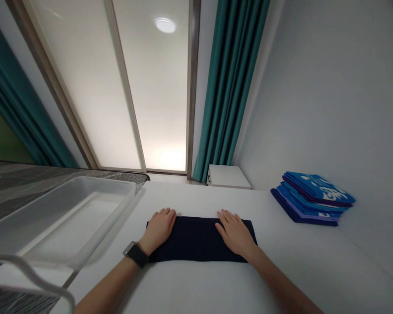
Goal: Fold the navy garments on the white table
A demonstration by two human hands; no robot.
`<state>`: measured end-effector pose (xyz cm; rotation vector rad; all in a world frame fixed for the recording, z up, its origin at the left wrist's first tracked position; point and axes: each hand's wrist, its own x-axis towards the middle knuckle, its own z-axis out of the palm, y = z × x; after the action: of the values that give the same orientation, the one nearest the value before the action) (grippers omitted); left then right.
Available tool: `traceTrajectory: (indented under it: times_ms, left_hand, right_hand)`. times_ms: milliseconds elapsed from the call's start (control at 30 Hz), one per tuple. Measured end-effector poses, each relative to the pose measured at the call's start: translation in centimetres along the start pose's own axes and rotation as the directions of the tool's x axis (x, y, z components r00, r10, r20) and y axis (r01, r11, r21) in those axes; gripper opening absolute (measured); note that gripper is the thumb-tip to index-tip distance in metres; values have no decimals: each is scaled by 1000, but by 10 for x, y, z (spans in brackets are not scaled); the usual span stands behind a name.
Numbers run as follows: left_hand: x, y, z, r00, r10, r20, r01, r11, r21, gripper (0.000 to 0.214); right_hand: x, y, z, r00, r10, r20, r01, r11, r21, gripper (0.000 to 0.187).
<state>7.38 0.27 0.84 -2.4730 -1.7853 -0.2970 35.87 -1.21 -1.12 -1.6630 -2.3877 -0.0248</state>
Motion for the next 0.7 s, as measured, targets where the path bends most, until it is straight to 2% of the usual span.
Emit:
traceTrajectory:
  times_ms: [167, 267, 367, 467, 533, 600, 700]
  left_hand:
    - [4, -3, 4, 998, -63, 1, 63, 998, -16, 29]
    - [5, -6, 1, 999, -28, 28, 29, 999, -37, 30]
    - [1, -5, -7, 996, 38, 80, -28, 992, -119, 29]
    - [-9, 1, -16, 985, 105, 136, -77, 977, -200, 27]
    - [-16, 7, -21, 977, 136, 162, -97, 968, -231, 27]
    - [-23, 14, -24, 972, 159, 176, -112, 961, -253, 29]
    - [-28, 23, -27, 969, 171, 181, -125, 963, -239, 39]
  right_hand:
    - [5, 7, 3, 1000, 5, 22, -5, 1000, -9, 54]
    - [12, 12, 3, 999, -33, 37, 33, 999, 1, 54]
    - [24, 22, 4, 990, -125, 64, 124, 992, 20, 53]
    - [40, 35, 4, 973, -220, 66, 221, 975, -2, 52]
    - [51, 41, 3, 970, -240, 35, 241, 969, -54, 50]
    - [57, 42, 0, 977, -213, -16, 209, 969, -128, 50]
    - [54, 29, -3, 989, -93, -119, 67, 976, -205, 51]
